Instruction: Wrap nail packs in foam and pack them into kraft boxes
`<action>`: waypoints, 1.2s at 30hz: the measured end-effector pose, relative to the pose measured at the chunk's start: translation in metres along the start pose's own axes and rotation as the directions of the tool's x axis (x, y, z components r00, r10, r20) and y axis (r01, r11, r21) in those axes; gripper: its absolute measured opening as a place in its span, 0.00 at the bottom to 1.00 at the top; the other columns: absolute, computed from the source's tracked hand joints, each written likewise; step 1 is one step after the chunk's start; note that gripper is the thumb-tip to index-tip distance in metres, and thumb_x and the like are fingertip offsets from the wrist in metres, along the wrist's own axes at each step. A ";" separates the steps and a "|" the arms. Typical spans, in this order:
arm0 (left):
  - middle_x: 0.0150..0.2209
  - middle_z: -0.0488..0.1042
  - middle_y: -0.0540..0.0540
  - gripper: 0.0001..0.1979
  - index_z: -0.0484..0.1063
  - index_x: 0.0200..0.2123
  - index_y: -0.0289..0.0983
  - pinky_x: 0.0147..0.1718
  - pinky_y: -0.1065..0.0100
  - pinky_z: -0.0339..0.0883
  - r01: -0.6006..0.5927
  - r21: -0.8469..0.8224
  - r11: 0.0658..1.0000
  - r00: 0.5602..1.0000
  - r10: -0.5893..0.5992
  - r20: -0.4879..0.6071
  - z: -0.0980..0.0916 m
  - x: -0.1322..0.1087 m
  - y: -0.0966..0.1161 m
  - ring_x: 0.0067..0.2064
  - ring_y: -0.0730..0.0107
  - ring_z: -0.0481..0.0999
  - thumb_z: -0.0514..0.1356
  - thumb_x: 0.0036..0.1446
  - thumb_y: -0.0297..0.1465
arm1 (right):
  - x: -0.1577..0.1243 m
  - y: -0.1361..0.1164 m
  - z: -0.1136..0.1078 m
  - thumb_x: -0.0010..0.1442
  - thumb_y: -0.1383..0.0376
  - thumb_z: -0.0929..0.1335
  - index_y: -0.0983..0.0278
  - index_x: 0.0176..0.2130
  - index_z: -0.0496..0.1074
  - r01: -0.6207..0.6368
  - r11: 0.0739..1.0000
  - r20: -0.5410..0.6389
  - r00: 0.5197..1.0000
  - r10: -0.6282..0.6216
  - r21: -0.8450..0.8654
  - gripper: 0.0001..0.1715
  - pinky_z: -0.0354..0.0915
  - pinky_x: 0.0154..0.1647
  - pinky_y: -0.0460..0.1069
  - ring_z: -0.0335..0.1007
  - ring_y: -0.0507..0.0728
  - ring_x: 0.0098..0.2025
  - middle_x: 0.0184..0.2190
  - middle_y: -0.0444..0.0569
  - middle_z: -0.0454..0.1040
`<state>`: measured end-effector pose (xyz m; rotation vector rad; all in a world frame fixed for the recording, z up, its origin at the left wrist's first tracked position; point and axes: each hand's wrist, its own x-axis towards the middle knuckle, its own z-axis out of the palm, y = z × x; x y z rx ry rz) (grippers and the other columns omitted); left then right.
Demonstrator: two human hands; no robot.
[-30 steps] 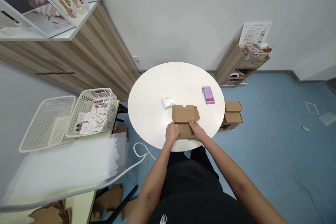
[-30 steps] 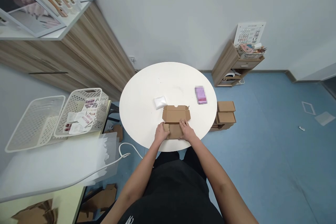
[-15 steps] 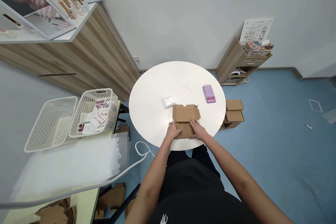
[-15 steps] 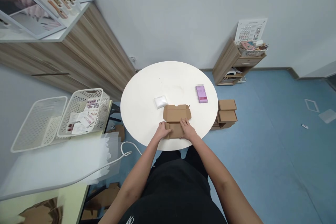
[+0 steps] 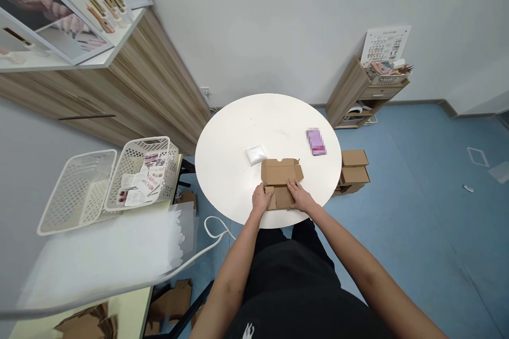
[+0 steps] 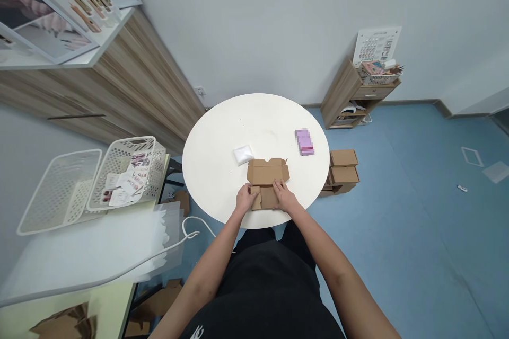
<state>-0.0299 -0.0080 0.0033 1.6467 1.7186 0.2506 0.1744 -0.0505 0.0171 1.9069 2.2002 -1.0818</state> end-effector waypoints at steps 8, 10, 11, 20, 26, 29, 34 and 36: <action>0.49 0.70 0.42 0.21 0.65 0.52 0.40 0.54 0.58 0.63 -0.114 -0.058 0.992 0.984 0.105 -0.141 0.016 -0.007 -0.010 0.54 0.59 0.69 0.52 0.55 0.22 | -0.002 -0.003 -0.003 0.46 0.57 0.77 0.63 0.71 0.37 -0.005 0.999 0.007 1.000 0.005 -0.035 0.69 0.63 0.61 0.60 0.27 0.68 0.73 0.72 0.54 0.37; 0.50 0.69 0.40 0.24 0.61 0.57 0.39 0.57 0.57 0.62 -0.138 -0.054 0.989 0.979 0.128 -0.160 0.020 -0.010 -0.010 0.57 0.58 0.67 0.50 0.57 0.22 | -0.002 -0.004 -0.004 0.46 0.58 0.77 0.63 0.71 0.37 -0.006 0.999 0.005 1.000 0.006 -0.031 0.69 0.63 0.60 0.59 0.26 0.67 0.73 0.72 0.54 0.37; 0.51 0.68 0.39 0.25 0.59 0.60 0.38 0.57 0.55 0.61 -0.128 -0.050 0.991 0.979 0.118 -0.166 0.022 -0.013 -0.009 0.57 0.57 0.66 0.49 0.58 0.23 | -0.002 -0.005 -0.004 0.45 0.58 0.77 0.63 0.71 0.37 -0.005 1.000 0.006 1.000 0.006 -0.030 0.69 0.63 0.60 0.59 0.26 0.67 0.73 0.72 0.54 0.37; 0.71 0.31 0.31 0.52 0.30 0.69 0.34 0.65 0.42 0.44 -0.286 0.014 0.958 0.957 0.287 -0.042 0.036 -0.039 0.005 0.71 0.43 0.34 0.62 0.52 0.36 | 0.008 -0.006 -0.001 0.48 0.56 0.75 0.65 0.71 0.39 0.017 0.999 -0.037 0.999 -0.019 -0.035 0.65 0.60 0.63 0.59 0.29 0.67 0.73 0.72 0.56 0.40; 0.72 0.32 0.34 0.55 0.40 0.69 0.40 0.64 0.42 0.48 -0.378 0.105 0.920 0.917 0.357 0.178 0.011 -0.015 -0.002 0.71 0.40 0.36 0.69 0.44 0.39 | 0.012 -0.001 -0.006 0.45 0.55 0.77 0.66 0.71 0.41 0.029 0.996 -0.055 0.998 -0.034 -0.090 0.68 0.53 0.66 0.59 0.31 0.67 0.72 0.71 0.59 0.42; 0.72 0.38 0.37 0.55 0.44 0.68 0.43 0.65 0.44 0.49 -0.411 0.092 0.907 0.898 0.385 0.214 0.003 -0.005 -0.008 0.71 0.43 0.40 0.71 0.42 0.34 | 0.013 -0.002 -0.016 0.44 0.54 0.77 0.67 0.70 0.45 0.019 0.987 -0.031 0.999 -0.025 -0.158 0.66 0.44 0.68 0.64 0.34 0.71 0.71 0.70 0.60 0.45; 0.71 0.44 0.37 0.53 0.45 0.68 0.43 0.66 0.47 0.50 -0.406 0.013 0.914 0.902 0.398 0.168 0.002 -0.005 -0.014 0.71 0.48 0.44 0.70 0.42 0.29 | 0.037 -0.016 -0.047 0.56 0.48 0.68 0.63 0.57 0.68 0.005 0.987 -0.154 0.988 -0.030 -0.159 0.36 0.50 0.62 0.66 0.54 0.72 0.62 0.59 0.59 0.66; 0.71 0.44 0.38 0.53 0.44 0.68 0.44 0.66 0.47 0.50 -0.404 -0.004 0.915 0.904 0.400 0.154 0.004 -0.007 -0.016 0.71 0.49 0.44 0.70 0.43 0.29 | 0.063 -0.026 -0.063 0.61 0.52 0.64 0.62 0.51 0.71 -0.021 0.995 -0.238 0.971 -0.002 -0.095 0.25 0.56 0.59 0.62 0.59 0.69 0.57 0.52 0.58 0.70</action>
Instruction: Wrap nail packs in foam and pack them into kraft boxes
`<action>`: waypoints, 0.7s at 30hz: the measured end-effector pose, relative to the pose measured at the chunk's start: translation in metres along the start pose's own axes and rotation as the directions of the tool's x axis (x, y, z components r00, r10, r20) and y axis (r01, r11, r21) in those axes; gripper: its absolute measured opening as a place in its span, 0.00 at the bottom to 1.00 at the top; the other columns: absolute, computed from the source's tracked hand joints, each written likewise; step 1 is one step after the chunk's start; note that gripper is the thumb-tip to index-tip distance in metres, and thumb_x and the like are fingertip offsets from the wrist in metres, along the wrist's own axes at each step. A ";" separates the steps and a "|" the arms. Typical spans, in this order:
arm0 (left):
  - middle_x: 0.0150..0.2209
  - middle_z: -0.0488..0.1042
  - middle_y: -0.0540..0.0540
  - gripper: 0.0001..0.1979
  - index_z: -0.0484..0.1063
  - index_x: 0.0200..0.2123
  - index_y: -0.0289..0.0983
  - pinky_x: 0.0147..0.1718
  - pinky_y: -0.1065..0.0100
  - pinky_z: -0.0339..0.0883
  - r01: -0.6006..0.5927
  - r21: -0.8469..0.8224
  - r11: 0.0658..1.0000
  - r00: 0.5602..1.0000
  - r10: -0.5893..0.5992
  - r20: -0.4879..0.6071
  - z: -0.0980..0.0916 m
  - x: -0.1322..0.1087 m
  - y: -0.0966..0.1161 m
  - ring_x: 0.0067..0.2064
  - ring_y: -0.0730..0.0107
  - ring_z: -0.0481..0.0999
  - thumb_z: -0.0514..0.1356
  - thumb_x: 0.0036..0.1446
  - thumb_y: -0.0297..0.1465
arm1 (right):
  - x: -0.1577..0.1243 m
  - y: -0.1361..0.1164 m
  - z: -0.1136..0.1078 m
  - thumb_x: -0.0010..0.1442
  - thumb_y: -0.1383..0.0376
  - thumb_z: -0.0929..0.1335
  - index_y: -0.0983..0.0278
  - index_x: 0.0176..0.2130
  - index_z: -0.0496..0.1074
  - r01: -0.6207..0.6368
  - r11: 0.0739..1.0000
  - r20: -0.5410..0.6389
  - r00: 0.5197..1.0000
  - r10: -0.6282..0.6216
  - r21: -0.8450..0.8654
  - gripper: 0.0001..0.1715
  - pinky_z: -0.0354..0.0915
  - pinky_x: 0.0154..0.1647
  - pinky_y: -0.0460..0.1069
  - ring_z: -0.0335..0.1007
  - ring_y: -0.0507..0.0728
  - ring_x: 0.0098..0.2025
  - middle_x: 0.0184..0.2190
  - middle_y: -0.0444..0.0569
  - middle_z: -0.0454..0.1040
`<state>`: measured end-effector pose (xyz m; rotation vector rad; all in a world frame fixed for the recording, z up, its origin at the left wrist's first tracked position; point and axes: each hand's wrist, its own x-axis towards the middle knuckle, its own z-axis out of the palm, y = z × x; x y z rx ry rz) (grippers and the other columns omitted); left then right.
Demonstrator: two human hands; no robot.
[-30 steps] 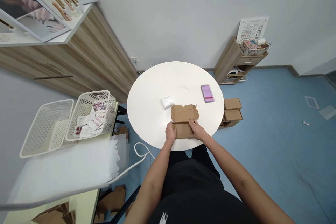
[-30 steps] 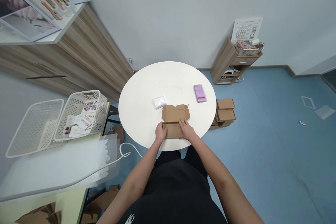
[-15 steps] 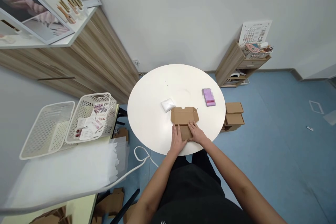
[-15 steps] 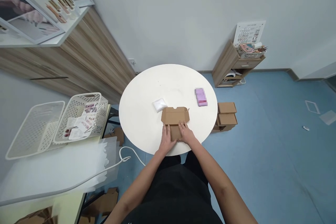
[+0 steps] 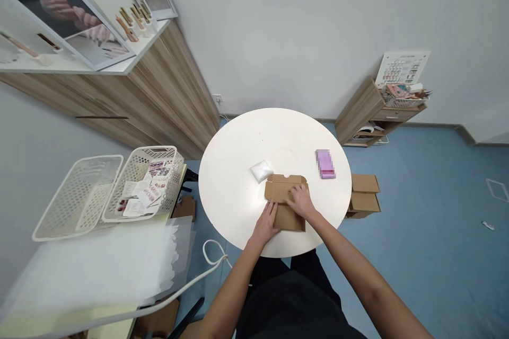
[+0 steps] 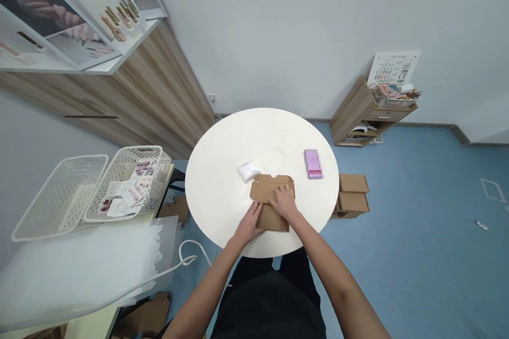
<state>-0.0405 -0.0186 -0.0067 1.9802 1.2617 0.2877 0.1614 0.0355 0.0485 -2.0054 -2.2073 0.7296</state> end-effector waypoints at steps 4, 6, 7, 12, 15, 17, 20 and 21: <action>0.71 0.43 0.38 0.55 0.42 0.69 0.44 0.66 0.45 0.50 0.009 0.001 1.000 1.000 -0.009 -0.002 0.005 -0.002 -0.003 0.71 0.48 0.44 0.70 0.43 0.31 | 0.070 -0.023 -0.010 0.61 0.58 0.63 0.66 0.52 0.68 -0.063 0.983 -0.038 0.997 0.070 0.172 0.22 0.59 0.57 0.56 0.61 0.65 0.56 0.51 0.57 0.71; 0.71 0.43 0.38 0.56 0.41 0.69 0.43 0.66 0.43 0.51 0.007 0.004 1.000 1.000 -0.007 -0.005 0.008 -0.002 -0.005 0.71 0.47 0.44 0.71 0.42 0.32 | 0.103 -0.035 -0.009 0.60 0.56 0.65 0.66 0.55 0.65 -0.121 0.955 -0.011 0.992 0.129 0.271 0.26 0.61 0.55 0.55 0.62 0.64 0.57 0.53 0.57 0.69; 0.71 0.43 0.38 0.57 0.41 0.69 0.43 0.66 0.42 0.51 0.004 0.004 1.000 1.000 -0.004 -0.006 0.010 -0.002 -0.006 0.71 0.46 0.44 0.71 0.42 0.32 | 0.116 -0.041 -0.008 0.59 0.55 0.66 0.65 0.55 0.64 -0.146 0.938 0.011 0.989 0.150 0.315 0.28 0.63 0.53 0.54 0.63 0.63 0.56 0.53 0.57 0.69; 0.71 0.42 0.38 0.59 0.39 0.70 0.42 0.66 0.43 0.52 0.011 -0.006 1.000 1.000 -0.011 -0.013 0.017 -0.001 -0.011 0.71 0.46 0.40 0.72 0.41 0.30 | 0.160 -0.064 0.004 0.51 0.50 0.72 0.62 0.48 0.66 -0.265 0.903 0.145 0.963 0.228 0.339 0.30 0.66 0.41 0.53 0.70 0.62 0.47 0.48 0.55 0.72; 0.71 0.43 0.37 0.62 0.36 0.70 0.42 0.66 0.45 0.52 0.015 -0.002 1.000 1.000 -0.015 -0.025 0.019 -0.002 -0.012 0.71 0.48 0.40 0.73 0.40 0.29 | 0.168 -0.072 0.007 0.48 0.51 0.74 0.63 0.43 0.68 -0.274 0.928 0.162 0.957 0.239 0.253 0.27 0.66 0.43 0.53 0.67 0.66 0.52 0.48 0.57 0.71; 0.71 0.44 0.37 0.62 0.35 0.70 0.42 0.66 0.46 0.53 0.009 -0.003 1.000 0.999 -0.009 -0.040 0.020 -0.002 -0.012 0.71 0.49 0.42 0.73 0.40 0.29 | 0.169 -0.075 0.007 0.47 0.53 0.74 0.62 0.40 0.68 -0.241 0.935 0.166 0.965 0.203 0.260 0.25 0.66 0.43 0.54 0.66 0.66 0.53 0.47 0.57 0.71; 0.71 0.46 0.37 0.63 0.32 0.70 0.43 0.65 0.46 0.54 -0.020 -0.007 1.000 0.998 0.020 -0.064 0.018 -0.003 -0.013 0.71 0.50 0.44 0.72 0.42 0.31 | 0.164 -0.078 0.003 0.48 0.58 0.73 0.60 0.40 0.66 -0.193 0.885 0.195 0.974 0.119 0.425 0.21 0.67 0.38 0.52 0.70 0.61 0.44 0.45 0.52 0.72; 0.71 0.46 0.37 0.62 0.31 0.70 0.43 0.65 0.46 0.54 -0.029 -0.007 1.000 0.997 0.029 -0.071 0.016 -0.003 -0.013 0.71 0.50 0.44 0.72 0.43 0.31 | 0.161 -0.079 0.001 0.49 0.59 0.73 0.59 0.40 0.65 -0.187 0.855 0.197 0.975 0.102 0.483 0.21 0.67 0.36 0.51 0.71 0.59 0.41 0.43 0.50 0.73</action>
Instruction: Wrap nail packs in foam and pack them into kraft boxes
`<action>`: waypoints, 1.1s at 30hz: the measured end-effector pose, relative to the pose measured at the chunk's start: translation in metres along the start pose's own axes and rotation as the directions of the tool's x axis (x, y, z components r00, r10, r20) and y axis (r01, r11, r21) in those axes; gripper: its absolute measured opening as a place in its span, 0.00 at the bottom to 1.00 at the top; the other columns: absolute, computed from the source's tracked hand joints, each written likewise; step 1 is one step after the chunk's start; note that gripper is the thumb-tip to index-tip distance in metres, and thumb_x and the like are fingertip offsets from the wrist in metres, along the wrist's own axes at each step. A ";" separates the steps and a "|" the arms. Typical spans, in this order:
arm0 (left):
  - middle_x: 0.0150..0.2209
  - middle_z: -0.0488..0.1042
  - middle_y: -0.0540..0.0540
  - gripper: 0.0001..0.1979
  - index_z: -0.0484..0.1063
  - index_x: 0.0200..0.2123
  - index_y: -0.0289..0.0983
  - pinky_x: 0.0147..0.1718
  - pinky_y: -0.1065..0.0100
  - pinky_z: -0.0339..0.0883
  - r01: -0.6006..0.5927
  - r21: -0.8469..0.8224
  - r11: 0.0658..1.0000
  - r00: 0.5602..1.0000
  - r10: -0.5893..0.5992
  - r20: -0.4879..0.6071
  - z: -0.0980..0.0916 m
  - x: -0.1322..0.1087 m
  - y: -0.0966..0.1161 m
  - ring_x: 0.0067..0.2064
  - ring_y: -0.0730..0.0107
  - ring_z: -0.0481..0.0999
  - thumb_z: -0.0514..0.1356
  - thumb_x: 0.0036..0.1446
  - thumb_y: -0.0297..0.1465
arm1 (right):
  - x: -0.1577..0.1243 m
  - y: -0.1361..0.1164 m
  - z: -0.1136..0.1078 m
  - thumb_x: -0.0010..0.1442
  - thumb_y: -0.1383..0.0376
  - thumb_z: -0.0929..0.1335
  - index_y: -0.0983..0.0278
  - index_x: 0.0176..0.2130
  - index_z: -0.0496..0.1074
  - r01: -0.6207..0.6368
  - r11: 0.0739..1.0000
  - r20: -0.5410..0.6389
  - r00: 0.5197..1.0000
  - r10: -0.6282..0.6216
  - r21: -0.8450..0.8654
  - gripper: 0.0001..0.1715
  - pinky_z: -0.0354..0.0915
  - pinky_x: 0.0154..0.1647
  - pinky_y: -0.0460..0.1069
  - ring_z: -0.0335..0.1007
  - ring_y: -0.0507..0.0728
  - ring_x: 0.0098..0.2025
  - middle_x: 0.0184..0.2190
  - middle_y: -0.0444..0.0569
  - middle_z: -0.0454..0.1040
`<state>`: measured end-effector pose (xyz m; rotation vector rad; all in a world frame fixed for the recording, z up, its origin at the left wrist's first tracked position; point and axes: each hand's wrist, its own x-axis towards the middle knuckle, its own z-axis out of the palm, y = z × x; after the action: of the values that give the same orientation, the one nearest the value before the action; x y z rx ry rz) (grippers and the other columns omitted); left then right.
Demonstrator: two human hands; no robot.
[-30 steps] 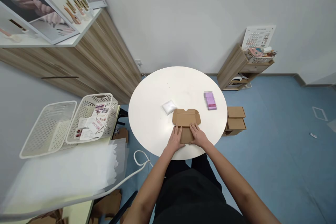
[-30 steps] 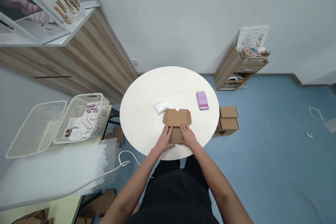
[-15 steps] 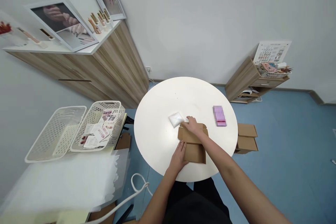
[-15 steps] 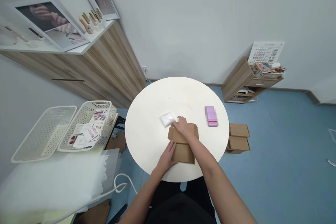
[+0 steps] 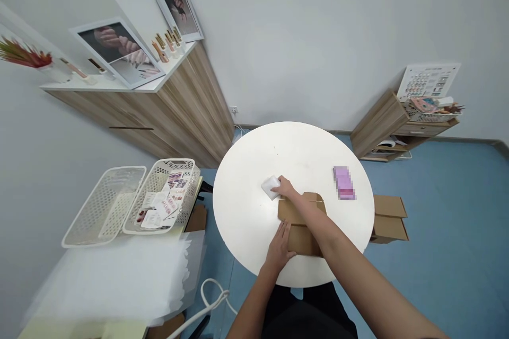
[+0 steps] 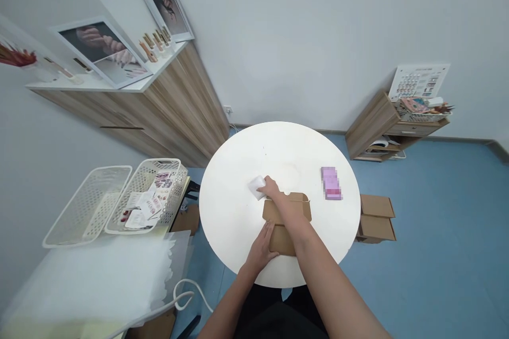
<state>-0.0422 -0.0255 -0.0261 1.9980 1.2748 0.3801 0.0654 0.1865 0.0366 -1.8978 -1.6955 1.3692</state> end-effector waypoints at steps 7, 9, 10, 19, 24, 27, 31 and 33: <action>0.70 0.46 0.37 0.62 0.27 0.69 0.45 0.65 0.46 0.55 -0.016 -0.015 1.000 1.000 0.016 -0.013 -0.012 0.000 0.005 0.70 0.49 0.48 0.71 0.46 0.32 | -0.035 0.011 -0.045 0.49 0.56 0.73 0.59 0.41 0.64 0.181 0.959 -0.017 0.983 -0.182 0.218 0.23 0.66 0.35 0.48 0.71 0.56 0.39 0.39 0.44 0.73; 0.70 0.47 0.36 0.60 0.28 0.69 0.44 0.64 0.45 0.54 -0.040 -0.027 0.999 0.999 0.039 -0.033 -0.012 0.000 0.003 0.70 0.47 0.48 0.70 0.47 0.34 | -0.056 0.024 -0.065 0.47 0.56 0.74 0.60 0.40 0.65 0.194 0.968 0.030 0.979 -0.201 0.157 0.23 0.64 0.35 0.48 0.70 0.56 0.39 0.38 0.43 0.73; 0.70 0.47 0.35 0.59 0.29 0.69 0.44 0.64 0.43 0.54 -0.054 -0.031 0.998 0.998 0.053 -0.045 -0.011 0.000 0.001 0.70 0.46 0.48 0.70 0.48 0.35 | -0.068 0.032 -0.074 0.46 0.57 0.75 0.60 0.39 0.66 0.189 0.976 0.049 0.979 -0.195 0.108 0.23 0.64 0.36 0.48 0.69 0.56 0.39 0.38 0.43 0.73; 0.69 0.49 0.34 0.54 0.36 0.68 0.41 0.63 0.45 0.55 -0.101 -0.089 0.991 0.991 0.093 -0.094 -0.002 0.004 -0.011 0.69 0.45 0.52 0.69 0.47 0.37 | -0.167 0.099 -0.038 0.43 0.67 0.77 0.62 0.44 0.66 0.001 0.977 0.074 0.997 0.015 -0.212 0.30 0.60 0.35 0.48 0.69 0.59 0.40 0.38 0.47 0.73; 0.68 0.52 0.35 0.56 0.36 0.68 0.42 0.62 0.47 0.56 -0.074 -0.095 0.993 0.994 0.065 -0.090 -0.001 0.006 -0.012 0.68 0.46 0.53 0.69 0.44 0.35 | -0.180 0.113 0.001 0.51 0.68 0.74 0.62 0.47 0.66 0.079 0.961 -0.008 0.996 -0.084 -0.266 0.24 0.62 0.41 0.49 0.68 0.59 0.44 0.42 0.49 0.72; 0.68 0.51 0.34 0.55 0.37 0.68 0.40 0.63 0.47 0.55 -0.082 -0.072 0.994 0.993 0.075 -0.093 0.001 0.007 -0.013 0.68 0.46 0.53 0.68 0.44 0.34 | -0.186 0.114 0.012 0.54 0.67 0.72 0.62 0.48 0.69 0.154 0.887 -0.113 0.968 -0.224 -0.436 0.21 0.61 0.47 0.53 0.65 0.62 0.48 0.46 0.54 0.70; 0.68 0.50 0.33 0.55 0.37 0.68 0.39 0.62 0.48 0.56 -0.092 -0.037 0.995 0.992 0.088 -0.092 0.002 0.009 -0.014 0.69 0.46 0.52 0.68 0.44 0.33 | -0.195 0.114 0.024 0.56 0.66 0.71 0.62 0.52 0.69 0.156 0.783 -0.197 0.922 -0.335 -0.603 0.24 0.62 0.48 0.56 0.62 0.66 0.50 0.48 0.58 0.68; 0.68 0.51 0.33 0.55 0.34 0.68 0.39 0.62 0.49 0.57 -0.096 -0.029 0.995 0.992 0.093 -0.090 0.002 0.009 -0.015 0.68 0.47 0.53 0.67 0.45 0.33 | -0.198 0.116 0.029 0.57 0.66 0.71 0.63 0.55 0.66 0.125 0.779 -0.245 0.909 -0.339 -0.615 0.27 0.62 0.47 0.56 0.61 0.65 0.50 0.48 0.58 0.67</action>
<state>-0.0468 -0.0146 -0.0388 2.0374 1.2225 0.5379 0.1414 -0.0321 0.0310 -1.9542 -2.2314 0.3826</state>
